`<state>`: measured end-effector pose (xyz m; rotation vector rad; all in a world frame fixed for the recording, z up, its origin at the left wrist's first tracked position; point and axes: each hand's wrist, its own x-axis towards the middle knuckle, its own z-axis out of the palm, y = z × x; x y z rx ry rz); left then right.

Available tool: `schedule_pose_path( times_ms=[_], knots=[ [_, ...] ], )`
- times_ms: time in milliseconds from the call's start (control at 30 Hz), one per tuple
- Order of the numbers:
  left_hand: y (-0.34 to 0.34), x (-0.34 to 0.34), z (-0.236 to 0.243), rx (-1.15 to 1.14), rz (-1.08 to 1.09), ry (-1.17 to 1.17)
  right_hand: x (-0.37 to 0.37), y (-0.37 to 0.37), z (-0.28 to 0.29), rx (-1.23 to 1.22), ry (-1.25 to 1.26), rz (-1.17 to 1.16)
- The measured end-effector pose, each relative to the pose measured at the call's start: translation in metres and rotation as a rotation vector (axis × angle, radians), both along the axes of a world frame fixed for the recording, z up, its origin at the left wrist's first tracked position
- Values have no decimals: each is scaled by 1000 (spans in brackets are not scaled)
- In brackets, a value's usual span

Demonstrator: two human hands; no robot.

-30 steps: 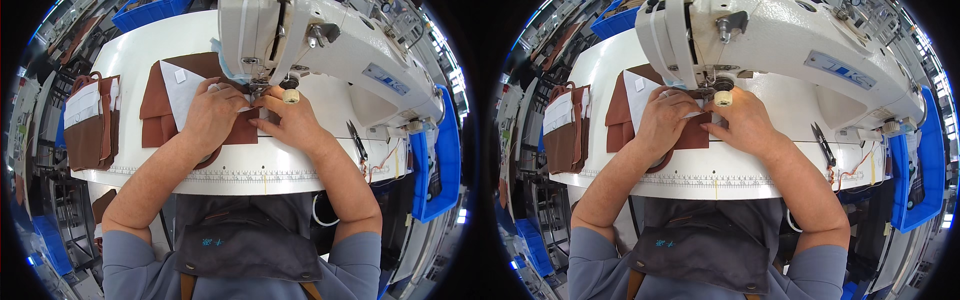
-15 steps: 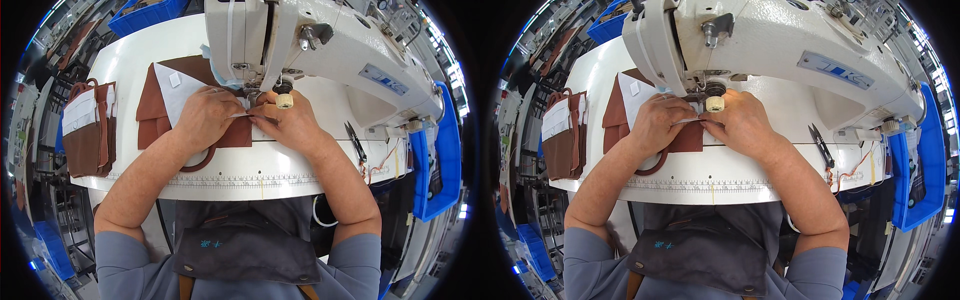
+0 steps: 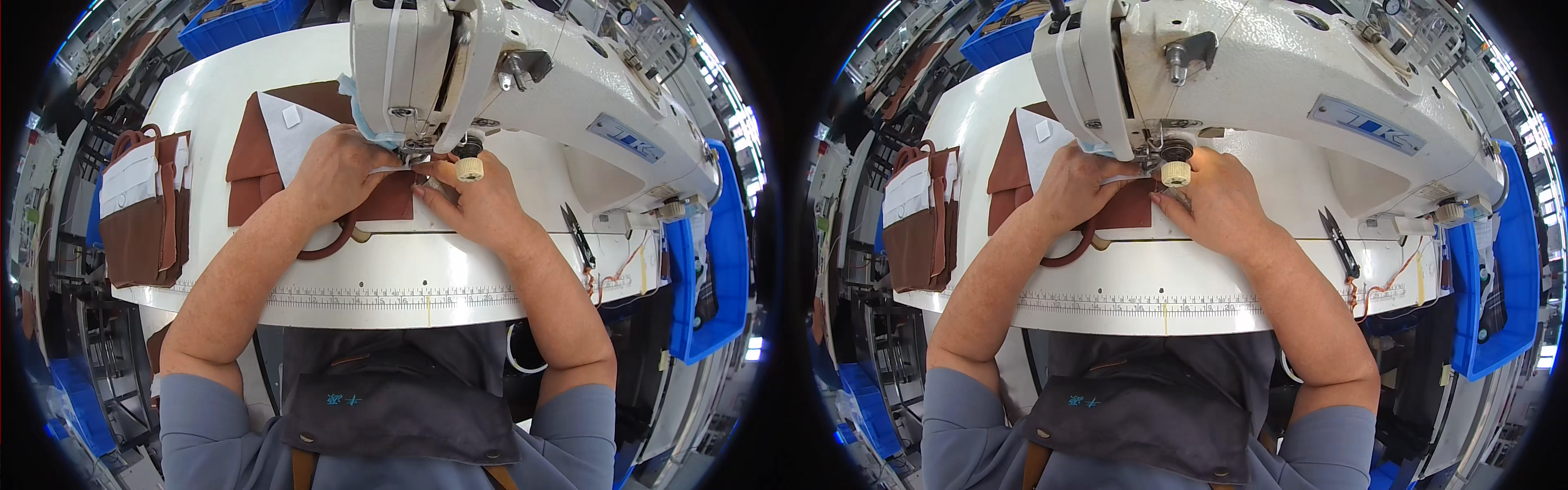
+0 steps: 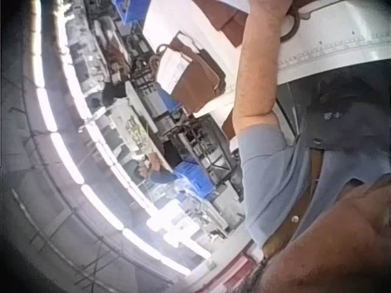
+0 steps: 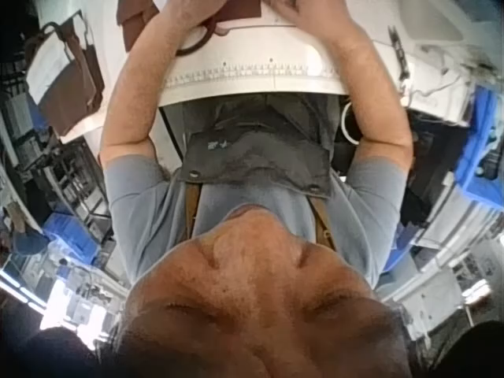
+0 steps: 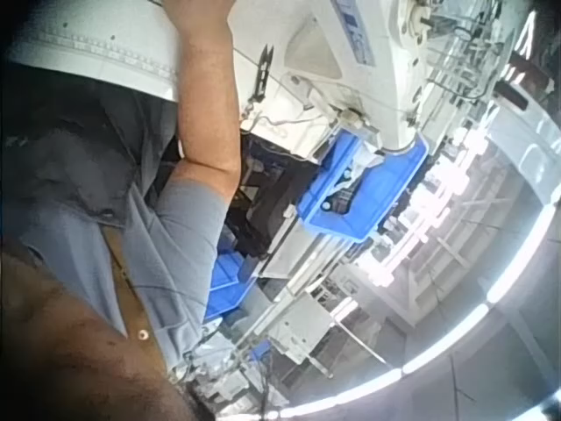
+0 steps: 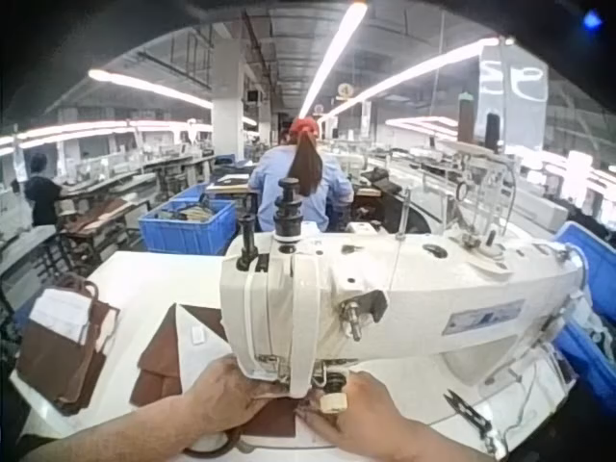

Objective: The recorder uses an industrial sewing machine to stitch together components of leather bags.

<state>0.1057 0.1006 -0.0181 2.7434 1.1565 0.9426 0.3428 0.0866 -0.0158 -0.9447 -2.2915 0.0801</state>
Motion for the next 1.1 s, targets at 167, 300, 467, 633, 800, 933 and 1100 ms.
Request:
schedule_pose_path(
  times_ms=[167, 300, 467, 633, 800, 933, 1100],
  knots=[
    [2, 0, -3, 52, 24, 25, 11, 6, -3, -493, 424, -27],
    [1, -1, -1, 49, 10, 21, 10, 4, 0, -430, 623, 84],
    [0, 1, 1, 80, -15, -17, 13, 6, 3, -569, 637, -72],
    [-2, 0, 2, -27, 5, -9, 6, 5, 5, -552, 711, -39],
    [-10, 1, 8, -93, -36, -25, 12, 12, 0, -545, 728, -4],
    [-10, 3, 7, -82, -13, -27, 17, 12, 0, -462, 604, -34],
    [-10, 5, 4, -104, 27, -26, 19, 13, -1, -421, 586, -15]
  ],
)
